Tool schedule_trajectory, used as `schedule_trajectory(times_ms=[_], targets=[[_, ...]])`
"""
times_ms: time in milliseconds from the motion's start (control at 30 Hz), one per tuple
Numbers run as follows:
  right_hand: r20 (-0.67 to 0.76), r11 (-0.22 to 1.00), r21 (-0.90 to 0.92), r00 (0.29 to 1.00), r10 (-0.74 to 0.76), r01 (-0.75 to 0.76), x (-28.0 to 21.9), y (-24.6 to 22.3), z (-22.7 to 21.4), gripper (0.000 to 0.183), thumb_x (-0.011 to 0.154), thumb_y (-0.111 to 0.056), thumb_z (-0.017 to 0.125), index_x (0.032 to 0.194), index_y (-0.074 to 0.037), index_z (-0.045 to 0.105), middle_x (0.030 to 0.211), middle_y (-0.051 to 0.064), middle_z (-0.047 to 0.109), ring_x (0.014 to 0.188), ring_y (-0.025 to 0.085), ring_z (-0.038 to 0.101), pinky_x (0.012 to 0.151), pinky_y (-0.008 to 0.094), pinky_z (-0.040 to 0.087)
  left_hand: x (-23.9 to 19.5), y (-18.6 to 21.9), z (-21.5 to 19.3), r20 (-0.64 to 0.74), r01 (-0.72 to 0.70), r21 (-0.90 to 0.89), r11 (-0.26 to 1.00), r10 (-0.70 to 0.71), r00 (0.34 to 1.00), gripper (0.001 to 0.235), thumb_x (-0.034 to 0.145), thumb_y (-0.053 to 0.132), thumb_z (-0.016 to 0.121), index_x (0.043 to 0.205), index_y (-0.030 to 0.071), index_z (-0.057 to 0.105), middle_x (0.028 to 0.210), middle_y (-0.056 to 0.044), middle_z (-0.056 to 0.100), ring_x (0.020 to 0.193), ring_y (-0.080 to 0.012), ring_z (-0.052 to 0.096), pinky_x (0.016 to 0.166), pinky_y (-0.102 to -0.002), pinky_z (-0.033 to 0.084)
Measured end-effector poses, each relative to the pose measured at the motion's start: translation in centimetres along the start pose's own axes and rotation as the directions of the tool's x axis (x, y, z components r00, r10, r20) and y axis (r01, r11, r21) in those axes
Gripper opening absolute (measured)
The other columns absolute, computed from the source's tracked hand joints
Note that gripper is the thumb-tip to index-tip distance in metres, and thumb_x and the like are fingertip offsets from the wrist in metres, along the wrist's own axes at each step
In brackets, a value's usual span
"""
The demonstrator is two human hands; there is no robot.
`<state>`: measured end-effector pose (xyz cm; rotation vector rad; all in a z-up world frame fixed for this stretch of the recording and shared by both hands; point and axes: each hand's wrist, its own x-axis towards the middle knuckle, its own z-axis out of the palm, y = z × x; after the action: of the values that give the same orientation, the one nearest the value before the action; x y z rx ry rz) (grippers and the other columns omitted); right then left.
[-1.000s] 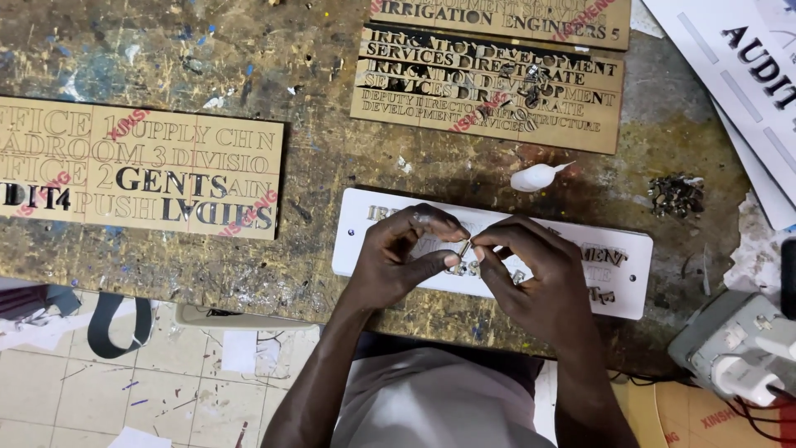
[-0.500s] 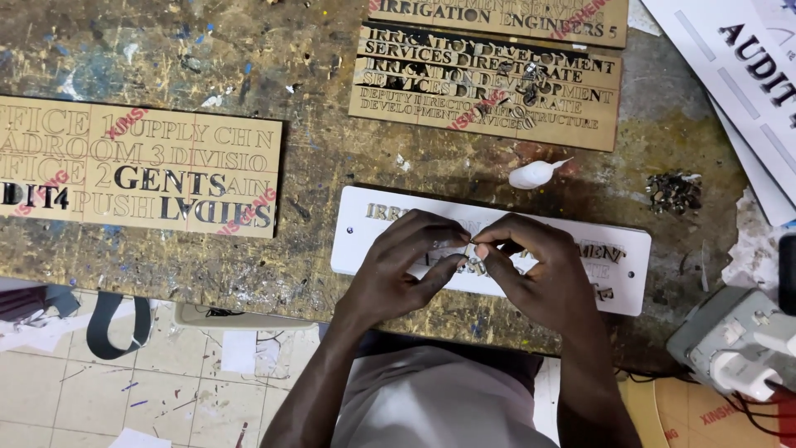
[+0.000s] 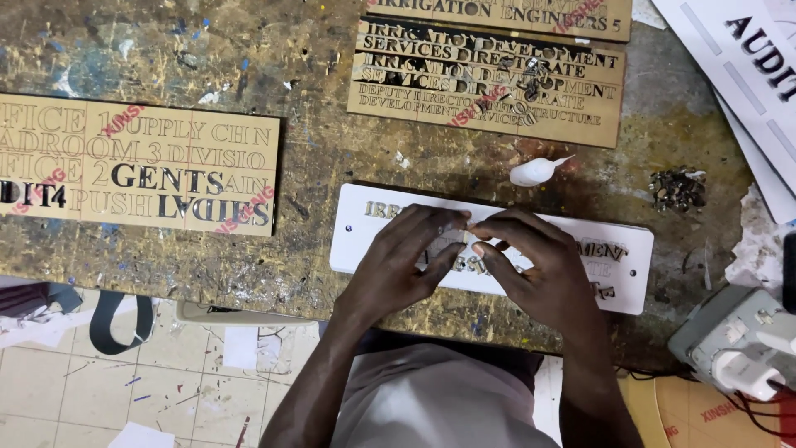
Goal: Gluing individual letters onto a sign board to form text.
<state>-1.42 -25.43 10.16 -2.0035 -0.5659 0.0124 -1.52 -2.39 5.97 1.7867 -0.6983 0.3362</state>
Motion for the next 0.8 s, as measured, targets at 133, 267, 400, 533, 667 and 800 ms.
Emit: schedule_trajectory(times_ms=[133, 267, 400, 533, 667, 800], targets=[[0.001, 0.984, -0.146, 0.995, -0.102, 0.101, 0.1, 0.7, 0.5, 0.027, 0.105, 0.0, 0.076, 0.131, -0.006, 0.08, 0.11, 0.018, 0.079, 0.101, 0.042, 0.081, 0.08, 0.051, 0.07, -0.2, -0.5, 0.3, -0.009, 0.045, 0.023, 0.999, -0.045, 0.999, 0.049, 0.099, -0.005, 0.084, 0.145, 0.002, 0.069, 0.113, -0.022, 0.078, 0.104, -0.0455, 0.078, 0.086, -0.055, 0.066], [-0.009, 0.974, -0.198, 0.994, -0.111, 0.107, 0.2, 1.4, 1.0, 0.026, 0.103, 0.0, 0.08, 0.129, -0.007, 0.082, 0.108, 0.016, 0.079, 0.097, 0.039, 0.081, 0.077, 0.049, 0.07, -0.5, -1.0, 0.2, 0.007, 0.055, 0.042, 0.998, -0.055, 0.998, 0.05, 0.099, -0.005, 0.083, 0.147, -0.001, 0.068, 0.113, -0.023, 0.079, 0.103, -0.0457, 0.079, 0.086, -0.055, 0.066], [-0.019, 0.986, -0.131, 0.994, -0.106, 0.102, 0.4, 2.3, 1.7, 0.026, 0.101, 0.0, 0.083, 0.126, -0.006, 0.082, 0.106, 0.015, 0.078, 0.097, 0.037, 0.081, 0.074, 0.046, 0.07, -0.6, -1.5, -0.4, 0.038, 0.078, 0.022, 0.997, -0.079, 0.996, 0.05, 0.099, -0.006, 0.083, 0.147, -0.003, 0.069, 0.111, -0.027, 0.08, 0.101, -0.0471, 0.079, 0.085, -0.056, 0.066], [-0.003, 0.996, -0.08, 0.999, -0.038, 0.038, 0.4, 3.7, 2.4, 0.023, 0.104, -0.002, 0.08, 0.126, -0.007, 0.078, 0.105, 0.014, 0.075, 0.096, 0.037, 0.08, 0.072, 0.048, 0.07, -1.5, -2.7, -0.7, 0.031, 0.078, 0.066, 0.995, -0.08, 0.996, 0.048, 0.1, 0.005, 0.087, 0.144, 0.0, 0.07, 0.118, -0.023, 0.078, 0.113, -0.0475, 0.076, 0.092, -0.057, 0.064], [0.019, 0.987, -0.161, 1.0, 0.018, -0.015, 0.5, 4.9, 3.3, 0.02, 0.105, -0.003, 0.079, 0.124, -0.002, 0.074, 0.101, 0.017, 0.073, 0.09, 0.038, 0.08, 0.065, 0.049, 0.07, -3.1, -4.9, -0.6, 0.032, 0.037, 0.236, 0.971, -0.046, 0.998, 0.032, 0.101, 0.007, 0.085, 0.132, 0.001, 0.078, 0.121, -0.019, 0.078, 0.122, -0.043, 0.073, 0.098, -0.052, 0.06], [0.026, 0.983, -0.17, 0.997, 0.075, -0.07, 0.8, 6.4, 4.2, 0.021, 0.108, -0.006, 0.077, 0.128, -0.004, 0.073, 0.098, 0.017, 0.07, 0.082, 0.036, 0.077, 0.059, 0.049, 0.067, -4.2, -6.2, -0.1, 0.052, 0.039, 0.323, 0.946, -0.059, 0.997, 0.023, 0.1, 0.005, 0.083, 0.124, 0.004, 0.082, 0.124, -0.015, 0.078, 0.127, -0.0408, 0.07, 0.1, -0.051, 0.056]])
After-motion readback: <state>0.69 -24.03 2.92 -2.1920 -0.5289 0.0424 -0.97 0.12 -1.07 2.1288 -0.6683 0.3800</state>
